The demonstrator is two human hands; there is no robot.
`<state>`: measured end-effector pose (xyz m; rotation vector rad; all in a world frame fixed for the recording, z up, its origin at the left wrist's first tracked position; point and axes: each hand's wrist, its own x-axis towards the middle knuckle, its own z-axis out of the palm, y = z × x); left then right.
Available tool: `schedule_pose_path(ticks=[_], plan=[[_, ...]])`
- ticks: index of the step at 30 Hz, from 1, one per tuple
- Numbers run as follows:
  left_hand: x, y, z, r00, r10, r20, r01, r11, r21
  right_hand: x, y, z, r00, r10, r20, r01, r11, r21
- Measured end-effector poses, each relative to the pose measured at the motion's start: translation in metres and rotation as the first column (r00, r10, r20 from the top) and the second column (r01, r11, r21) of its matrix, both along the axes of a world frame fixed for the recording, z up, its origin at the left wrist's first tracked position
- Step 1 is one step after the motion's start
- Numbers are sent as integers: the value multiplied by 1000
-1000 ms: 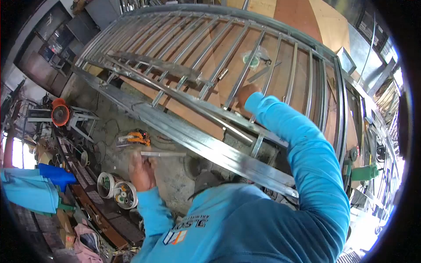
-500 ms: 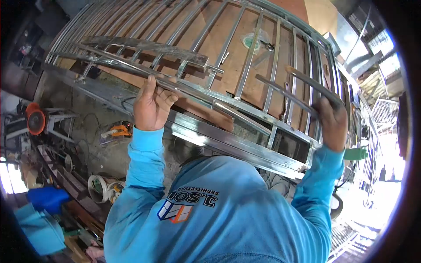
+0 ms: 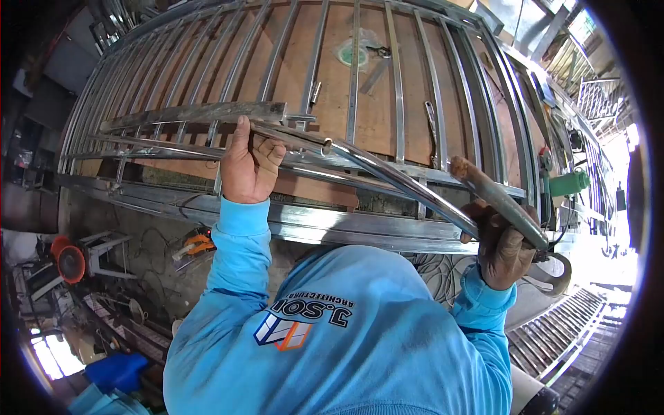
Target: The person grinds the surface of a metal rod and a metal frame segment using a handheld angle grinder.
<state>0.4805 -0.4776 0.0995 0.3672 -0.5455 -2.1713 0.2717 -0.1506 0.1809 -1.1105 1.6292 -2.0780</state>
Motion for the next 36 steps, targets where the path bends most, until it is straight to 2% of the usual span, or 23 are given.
schedule_pose_path(ticks=[3, 5, 7, 11, 13, 14, 15, 17, 19, 22, 25, 27, 28, 30, 33, 36], plan=[[-9, 7, 4, 1000, 21, 4, -21, 999, 30, 3, -7, 0, 996, -83, 13, 83, 997, 4], [-13, 10, 3, 1000, 23, -3, -23, 1000, 21, 0, -9, 1, 991, -126, -41, 127, 991, 33], [-16, 12, 4, 999, 37, -1, -37, 999, 12, -9, 0, -5, 984, -115, -135, 125, 990, 67], [-19, 16, 8, 997, 72, 22, -71, 996, -47, -16, -3, 1, 977, -36, -211, 54, 995, 81], [-18, 19, 12, 992, 119, 50, -112, 985, -129, -20, -1, 12, 984, -135, -119, 161, 955, 248], [-19, 20, 17, 985, 158, 69, -143, 972, -186, -22, -2, 16, 984, -126, -127, 157, 948, 276], [-19, 20, 20, 977, 198, 86, -172, 955, -241, -22, -5, 16, 981, -156, -116, 182, 946, 268], [-17, 19, 26, 985, 162, 58, -140, 951, -275, -20, -16, 12, 965, -252, -71, 262, 941, 216], [-16, 19, 31, 986, 156, 60, -133, 948, -289, -21, -20, 9, 961, -273, -53, 278, 939, 203], [-18, 21, 35, 977, 191, 91, -157, 942, -296, -33, -11, 5, 981, -137, -134, 169, 948, 271], [-18, 23, 33, 981, 191, 44, -165, 925, -342, -36, -10, 3, 983, -50, -177, 100, 954, 284], [-15, 22, 28, 990, 135, -30, -136, 914, -383, -43, -7, -12, 986, -96, -136, 120, 976, 181], [-17, 24, 27, 986, 159, -53, -167, 911, -376, -42, -8, -10, 989, -116, -90, 132, 971, 198], [-19, 29, 28, 974, 204, -97, -225, 906, -360, -44, -12, -20, 998, 21, 55, -25, 997, 70], [-19, 27, 29, 960, 280, 17, -245, 863, -441, -48, -13, -26, 989, 60, 135, -75, 991, 113], [-18, 27, 28, 977, 201, 66, -150, 880, -451, -39, -15, -37, 1000, 27, 10, -28, 996, 82]])
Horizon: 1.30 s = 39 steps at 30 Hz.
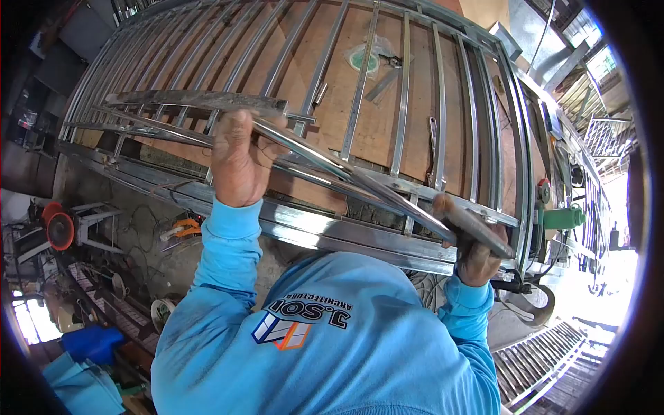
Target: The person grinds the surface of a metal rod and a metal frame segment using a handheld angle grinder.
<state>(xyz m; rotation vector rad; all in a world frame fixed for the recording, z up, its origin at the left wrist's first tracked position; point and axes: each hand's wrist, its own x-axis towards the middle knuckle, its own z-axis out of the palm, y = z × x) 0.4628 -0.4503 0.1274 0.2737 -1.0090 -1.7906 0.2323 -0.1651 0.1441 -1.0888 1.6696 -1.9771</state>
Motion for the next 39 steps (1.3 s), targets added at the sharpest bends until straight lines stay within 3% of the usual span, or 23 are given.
schedule_pose_path(ticks=[3, 5, 9, 12, 13, 15, 17, 19, 21, 22, 23, 24, 27, 28, 30, 33, 34, 36, 38, 39], plan=[[-1, 7, -1, 999, -4, -40, 9, 991, 133, 8, 1, 1, 996, -41, 81, 36, 998, 56], [-5, 10, 1, 1000, -17, -2, 18, 996, 83, 2, -4, 5, 985, 5, 171, -16, 998, 63], [-4, 3, -3, 985, -27, 172, 19, 999, 48, 8, -1, -3, 999, 14, 37, -17, 996, 86], [6, -7, 3, 807, 255, 533, -85, 943, -323, 4, -5, 3, 988, 61, 140, -67, 997, 39], [7, -9, 10, 736, 428, 525, -26, 792, -609, 3, -5, 3, 989, 61, 138, -65, 998, 26], [9, -11, 37, 632, 704, 323, 180, 272, -945, 0, -2, 4, 991, 68, 115, -72, 997, 32], [12, -11, 57, 625, 607, 491, 497, 175, -850, -4, 1, 10, 979, 126, 159, -130, 991, 14], [14, -12, 59, 529, 578, 621, 698, 121, -706, -3, 3, 20, 992, 13, 128, -29, 992, 124], [9, -8, 66, 349, 548, 760, 868, 117, -482, -9, 6, 32, 996, 69, 58, -82, 960, 267], [8, -5, 61, 262, 516, 816, 914, 137, -381, -16, 7, 31, 980, 145, -133, -88, 928, 362], [8, -3, 55, 172, 483, 859, 948, 155, -278, -14, 8, 29, 980, 110, -166, -42, 930, 364], [10, -1, 49, 254, 492, 833, 926, 124, -355, -13, 7, 24, 976, 75, -202, 4, 932, 363], [9, 8, 24, 502, 685, 528, 717, 12, -697, -16, 1, 5, 945, -14, -328, 93, 970, 225], [6, 9, 21, 543, 722, 428, 648, -37, -761, -10, -2, 13, 1000, -16, -17, 20, 966, 257], [3, 11, 17, 591, 779, 212, 493, -141, -859, -8, -9, 17, 858, 45, 512, -175, 962, 208], [0, -1, 10, 566, 702, 432, 656, -67, -752, -6, -11, 17, 827, 80, 557, -227, 953, 199], [2, -4, 9, 536, 609, 585, 740, -5, -673, -13, -8, 7, 894, 75, 442, -199, 949, 243], [5, -6, 7, 413, 377, 829, 878, 78, -473, -10, 1, -1, 981, 187, -44, -176, 965, 197], [-3, -7, 16, 122, 186, 975, 976, 154, -152, -24, -3, -3, 811, 472, -346, -441, 881, 171], [-5, -7, 19, -34, 78, 996, 986, 164, 21, -26, -7, -3, 781, 477, -404, -466, 875, 133]])
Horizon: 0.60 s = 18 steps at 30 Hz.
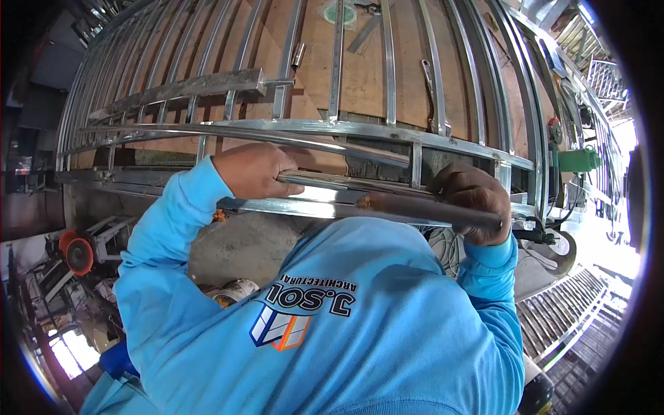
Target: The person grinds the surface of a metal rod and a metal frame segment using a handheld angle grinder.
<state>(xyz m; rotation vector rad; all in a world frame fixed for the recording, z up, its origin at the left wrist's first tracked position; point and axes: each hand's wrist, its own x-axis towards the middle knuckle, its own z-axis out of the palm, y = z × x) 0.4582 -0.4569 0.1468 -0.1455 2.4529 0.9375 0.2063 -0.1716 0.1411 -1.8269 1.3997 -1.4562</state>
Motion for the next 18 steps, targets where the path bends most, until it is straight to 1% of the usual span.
schedule_pose_path(ticks=[1, 2, 3, 4, 5, 6, 8, 9, 11, 12, 13, 14, 16, 17, 18], plan=[[2, 1, -4, 997, 11, -76, -11, 1000, -4, -1, -3, 0, 999, 30, -39, -33, 997, -65], [3, 4, -7, 979, 19, -203, -54, 984, -172, -2, -5, 1, 995, 53, -82, -64, 989, -130], [3, 8, -10, 945, 2, -328, -116, 937, -328, 3, -1, 3, 995, -92, 27, 93, 996, -11], [3, 11, -14, 896, -35, -443, -197, 863, -466, 14, 6, 6, 962, -246, 116, 232, 965, 124], [1, 9, -20, 791, -140, -596, -260, 804, -534, 21, 9, 7, 897, -401, 185, 347, 899, 268], [-1, 11, -18, 796, -147, -588, -265, 788, -556, 22, 5, 9, 858, -394, 329, 287, 900, 329], [-9, 19, -13, 799, -163, -579, -278, 754, -596, 21, -7, 15, 716, -385, 582, 145, 898, 415], [-12, 20, -13, 821, -133, -555, -268, 769, -581, 24, -11, 12, 567, -476, 672, 152, 862, 483], [-13, 19, -13, 870, -74, -488, -240, 800, -549, 23, -11, 10, 584, -540, 607, 209, 822, 531], [-13, 18, -11, 904, -68, -423, -176, 841, -512, 22, -11, 6, 587, -571, 574, 239, 800, 550], [-13, 17, -9, 932, -67, -356, -114, 878, -465, 17, -6, -7, 797, -464, 386, 307, 862, 403], [-13, 17, -7, 955, -68, -290, -59, 911, -408, 11, -1, -21, 905, -395, 156, 360, 909, 212], [-17, 13, 0, 979, -86, -184, 18, 938, -346, 10, 3, -23, 967, -148, 209, 136, 988, 71], [-18, 12, 1, 986, -104, -129, 59, 948, -313, 13, 7, -16, 963, -199, 182, 175, 974, 141], [-19, 14, 0, 979, -83, -187, 10, 933, -360, 13, 7, -17, 949, -247, 195, 221, 964, 145]])
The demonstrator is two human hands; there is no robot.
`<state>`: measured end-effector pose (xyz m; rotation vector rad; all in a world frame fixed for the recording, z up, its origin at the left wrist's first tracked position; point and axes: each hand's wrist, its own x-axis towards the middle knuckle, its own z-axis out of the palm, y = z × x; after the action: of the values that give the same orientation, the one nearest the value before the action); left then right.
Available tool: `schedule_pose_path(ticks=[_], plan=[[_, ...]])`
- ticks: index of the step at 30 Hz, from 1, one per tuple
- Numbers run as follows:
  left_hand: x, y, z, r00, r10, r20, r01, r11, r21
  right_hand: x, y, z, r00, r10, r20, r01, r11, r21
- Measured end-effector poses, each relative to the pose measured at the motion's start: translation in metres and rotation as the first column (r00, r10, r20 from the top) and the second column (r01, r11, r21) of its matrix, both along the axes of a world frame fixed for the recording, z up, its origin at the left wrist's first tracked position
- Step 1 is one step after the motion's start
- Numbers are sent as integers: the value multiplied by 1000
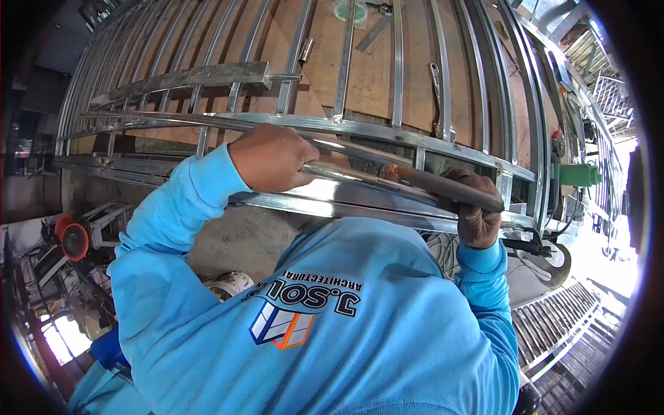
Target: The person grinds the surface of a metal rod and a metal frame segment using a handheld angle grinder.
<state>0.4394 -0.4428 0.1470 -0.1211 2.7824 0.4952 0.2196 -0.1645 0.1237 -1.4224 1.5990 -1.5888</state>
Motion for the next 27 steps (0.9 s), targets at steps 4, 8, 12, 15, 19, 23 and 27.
schedule_pose_path(ticks=[4, 8, 12, 15, 19, 23, 27], plan=[[-9, 6, -6, 968, 55, -246, -93, 985, -146, -4, -3, 3, 955, -245, 168, 203, 952, 231], [-19, -2, 5, 988, -20, -153, -3, 988, -153, -10, -3, 1, 852, -251, 459, 135, 953, 270], [-20, -12, 23, 998, 0, 71, 0, 1000, 8, -12, 13, -2, 939, -91, 332, 76, 995, 59], [-18, -13, 25, 995, -5, 99, 1, 999, 48, -8, 22, 1, 945, -141, 296, 145, 989, 7], [-25, -13, 28, 997, -19, 73, 16, 999, 38, -7, 23, -8, 936, -170, 307, 187, 982, -24], [-28, -12, 33, 994, -33, 109, 30, 999, 21, -5, 28, -13, 964, -147, 220, 161, 986, -48], [-29, -16, 27, 992, -58, 107, 44, 990, 131, -4, 31, -14, 999, -33, -14, 32, 997, -75]])
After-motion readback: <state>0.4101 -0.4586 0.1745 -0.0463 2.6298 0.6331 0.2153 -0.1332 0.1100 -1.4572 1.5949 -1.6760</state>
